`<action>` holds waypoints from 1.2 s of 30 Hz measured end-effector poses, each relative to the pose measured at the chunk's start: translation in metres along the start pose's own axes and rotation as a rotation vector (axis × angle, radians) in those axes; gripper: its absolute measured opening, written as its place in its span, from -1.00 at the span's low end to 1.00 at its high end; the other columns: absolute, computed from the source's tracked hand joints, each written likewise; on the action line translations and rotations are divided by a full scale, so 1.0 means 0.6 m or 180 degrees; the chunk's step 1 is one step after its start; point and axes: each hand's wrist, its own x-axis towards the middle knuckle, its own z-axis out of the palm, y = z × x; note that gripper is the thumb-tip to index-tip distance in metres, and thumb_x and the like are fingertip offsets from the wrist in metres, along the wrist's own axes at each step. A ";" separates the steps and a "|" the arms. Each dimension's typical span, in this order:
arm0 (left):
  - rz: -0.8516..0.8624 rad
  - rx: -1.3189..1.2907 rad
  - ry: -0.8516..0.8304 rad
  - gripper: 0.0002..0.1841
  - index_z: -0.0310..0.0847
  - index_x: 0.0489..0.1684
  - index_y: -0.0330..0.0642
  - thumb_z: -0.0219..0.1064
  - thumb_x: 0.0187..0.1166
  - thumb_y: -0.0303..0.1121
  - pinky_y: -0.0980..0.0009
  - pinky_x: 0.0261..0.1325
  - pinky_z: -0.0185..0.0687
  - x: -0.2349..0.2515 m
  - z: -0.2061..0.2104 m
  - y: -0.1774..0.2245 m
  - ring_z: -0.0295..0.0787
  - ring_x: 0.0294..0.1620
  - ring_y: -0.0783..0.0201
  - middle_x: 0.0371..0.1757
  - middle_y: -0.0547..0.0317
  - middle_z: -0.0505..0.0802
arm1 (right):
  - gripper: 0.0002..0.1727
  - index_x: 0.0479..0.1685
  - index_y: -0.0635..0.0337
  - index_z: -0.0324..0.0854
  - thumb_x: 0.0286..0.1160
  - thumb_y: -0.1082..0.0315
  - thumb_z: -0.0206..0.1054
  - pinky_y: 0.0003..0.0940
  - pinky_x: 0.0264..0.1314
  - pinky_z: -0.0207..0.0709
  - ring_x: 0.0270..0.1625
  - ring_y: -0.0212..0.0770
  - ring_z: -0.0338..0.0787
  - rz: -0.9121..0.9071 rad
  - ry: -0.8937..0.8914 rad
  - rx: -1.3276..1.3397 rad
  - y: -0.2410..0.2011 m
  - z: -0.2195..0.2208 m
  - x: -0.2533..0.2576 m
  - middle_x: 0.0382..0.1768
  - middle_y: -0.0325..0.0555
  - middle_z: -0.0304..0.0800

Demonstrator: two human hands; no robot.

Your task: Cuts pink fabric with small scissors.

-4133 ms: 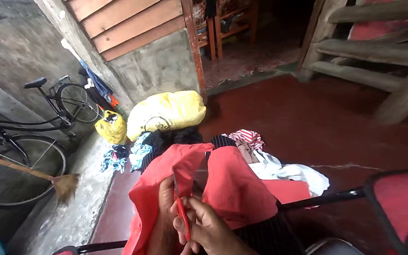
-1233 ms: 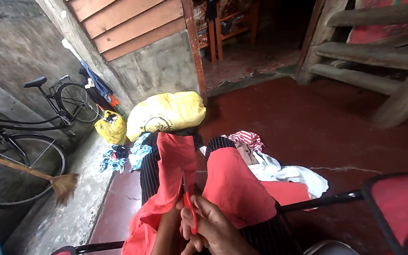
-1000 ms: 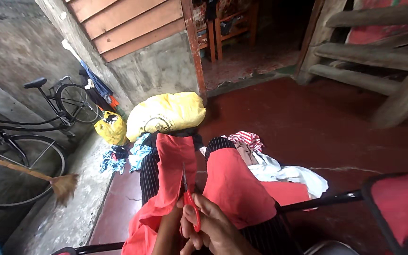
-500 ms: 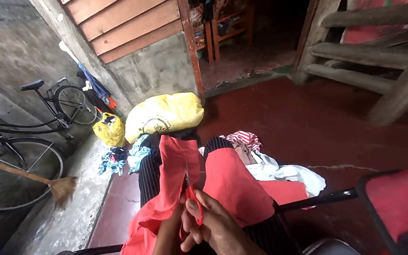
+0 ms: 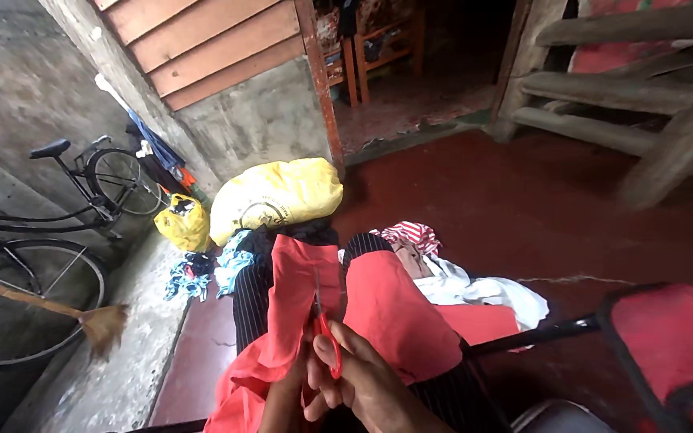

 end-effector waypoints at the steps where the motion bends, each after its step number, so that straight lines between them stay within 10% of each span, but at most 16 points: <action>1: 0.0046 -0.0021 -0.0061 -0.73 0.70 -0.22 -0.13 0.03 0.74 -0.49 0.69 -0.07 0.67 0.002 -0.002 -0.003 0.73 -0.28 0.70 -0.38 0.47 0.82 | -0.75 0.18 0.16 0.42 0.79 0.19 0.13 -0.12 -0.27 0.83 -0.45 -0.23 0.74 -0.0042 0.0018 0.0019 0.002 0.000 0.000 -0.37 -0.19 0.66; 13: -0.0064 -0.0495 -0.0252 -0.63 0.70 -0.38 0.00 -0.05 0.76 -0.43 0.69 -0.37 0.62 0.021 -0.009 -0.028 0.66 -0.57 0.67 -0.61 0.52 0.75 | -0.74 0.19 0.16 0.38 0.79 0.18 0.13 -0.09 -0.25 0.84 -0.45 -0.21 0.75 -0.0174 0.0100 0.0044 0.000 -0.003 0.003 -0.37 -0.19 0.67; 21: 0.0694 -0.0199 -0.0536 -0.72 0.63 0.22 -0.35 0.08 0.76 -0.44 0.56 0.25 0.64 0.046 -0.017 -0.018 0.76 0.07 0.57 0.00 0.31 0.87 | -0.75 0.23 0.19 0.42 0.78 0.25 0.17 -0.15 -0.37 0.82 -0.47 -0.24 0.72 -0.0266 -0.0013 -0.0152 0.006 -0.010 0.004 -0.36 -0.20 0.66; 26: 0.0538 -0.0212 -0.0660 -0.61 0.61 0.32 -0.24 0.17 0.77 -0.15 0.60 0.26 0.62 0.032 -0.012 -0.010 0.74 0.10 0.63 0.05 0.42 0.87 | -0.71 0.25 0.16 0.41 0.79 0.18 0.13 -0.10 -0.30 0.83 -0.45 -0.20 0.74 -0.0248 -0.0075 -0.0139 0.006 -0.013 0.006 -0.33 -0.18 0.67; 36: 0.0594 -0.0034 -0.0535 -0.61 0.59 0.31 -0.34 0.11 0.80 -0.20 0.59 0.22 0.64 0.032 -0.002 -0.001 0.75 0.05 0.62 0.02 0.37 0.87 | -0.69 0.26 0.20 0.40 0.79 0.18 0.15 -0.19 -0.40 0.79 -0.49 -0.24 0.71 -0.0301 -0.0023 -0.0284 0.004 -0.016 0.006 -0.34 -0.20 0.67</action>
